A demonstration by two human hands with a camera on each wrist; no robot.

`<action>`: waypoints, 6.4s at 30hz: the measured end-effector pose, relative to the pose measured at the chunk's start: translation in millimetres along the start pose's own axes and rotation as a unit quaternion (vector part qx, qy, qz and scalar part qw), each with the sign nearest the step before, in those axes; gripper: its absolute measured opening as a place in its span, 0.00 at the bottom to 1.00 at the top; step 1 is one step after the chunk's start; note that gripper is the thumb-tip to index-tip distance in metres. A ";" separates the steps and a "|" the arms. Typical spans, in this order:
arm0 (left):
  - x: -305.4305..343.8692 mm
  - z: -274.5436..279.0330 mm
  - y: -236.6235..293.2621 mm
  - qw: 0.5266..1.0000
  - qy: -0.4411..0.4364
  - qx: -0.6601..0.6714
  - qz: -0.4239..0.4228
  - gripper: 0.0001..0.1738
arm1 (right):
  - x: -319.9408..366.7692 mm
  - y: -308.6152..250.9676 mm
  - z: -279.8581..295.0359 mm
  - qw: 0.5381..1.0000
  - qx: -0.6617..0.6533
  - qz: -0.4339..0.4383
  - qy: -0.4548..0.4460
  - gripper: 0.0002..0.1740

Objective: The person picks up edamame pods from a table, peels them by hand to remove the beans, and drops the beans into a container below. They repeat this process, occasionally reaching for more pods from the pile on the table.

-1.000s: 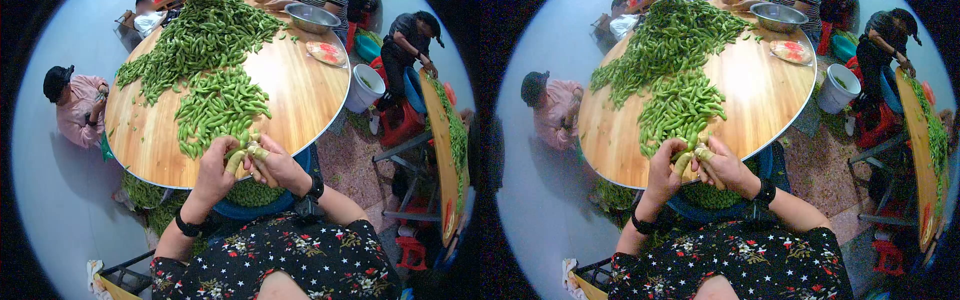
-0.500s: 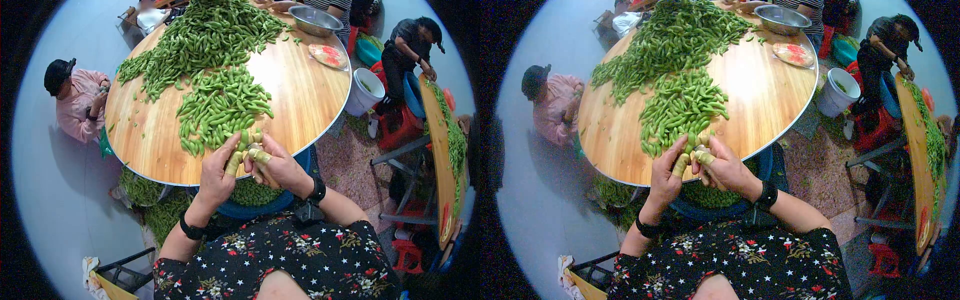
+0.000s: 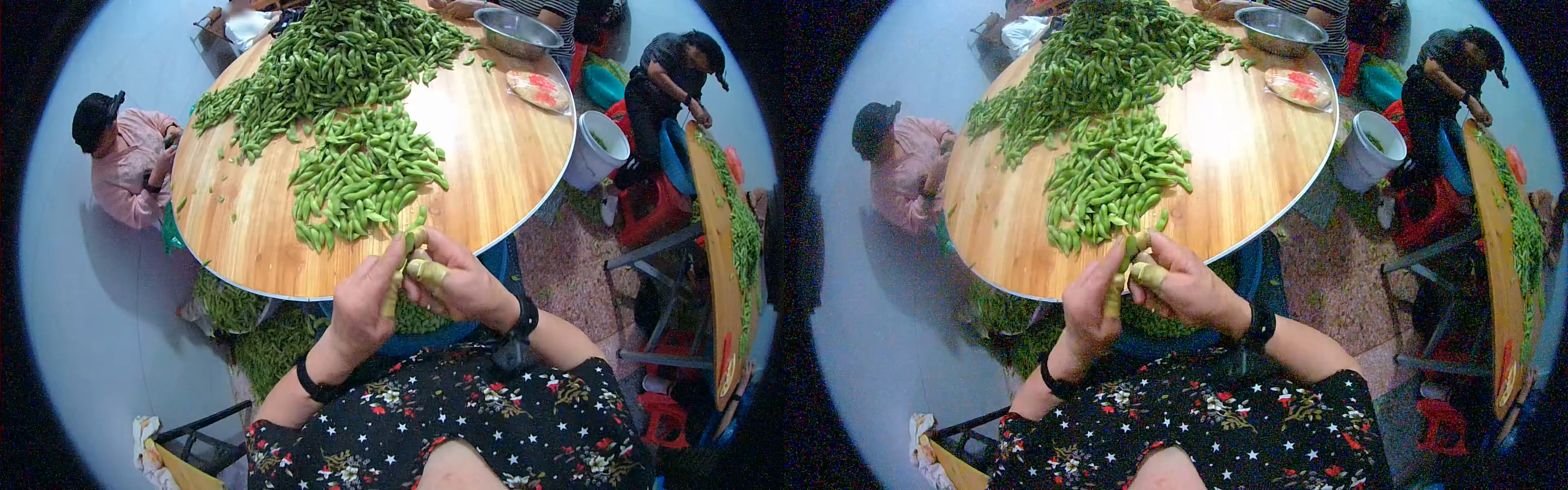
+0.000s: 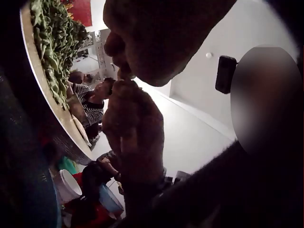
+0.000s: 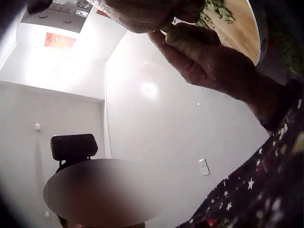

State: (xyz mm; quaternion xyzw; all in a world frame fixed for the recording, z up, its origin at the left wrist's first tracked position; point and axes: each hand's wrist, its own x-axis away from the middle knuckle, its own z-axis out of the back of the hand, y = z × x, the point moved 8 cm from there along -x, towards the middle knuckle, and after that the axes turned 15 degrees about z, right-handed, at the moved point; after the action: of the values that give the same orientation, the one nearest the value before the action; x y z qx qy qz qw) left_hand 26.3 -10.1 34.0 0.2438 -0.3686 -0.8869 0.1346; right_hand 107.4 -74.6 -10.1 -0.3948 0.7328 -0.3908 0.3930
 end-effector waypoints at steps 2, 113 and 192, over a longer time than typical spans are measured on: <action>0.8 -11.5 -27.2 0.974 -0.034 0.194 0.114 0.22 | 4.3 15.9 -1.4 0.977 -0.177 -0.112 0.048 0.11; 34.5 -20.5 4.7 0.990 -0.105 -0.086 0.022 0.05 | 24.1 13.5 14.2 0.987 0.110 -0.099 -0.064 0.07; 4.4 -7.7 -4.6 0.992 -0.086 0.079 0.046 0.24 | 24.5 -4.5 -0.3 0.995 0.010 -0.099 -0.023 0.14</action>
State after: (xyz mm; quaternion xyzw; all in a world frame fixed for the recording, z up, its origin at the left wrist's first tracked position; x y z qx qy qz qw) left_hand 26.4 -13.3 24.5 0.1588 -0.4586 -0.8656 0.1236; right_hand 99.1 -97.9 -12.5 -0.4697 0.6772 -0.4260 0.3731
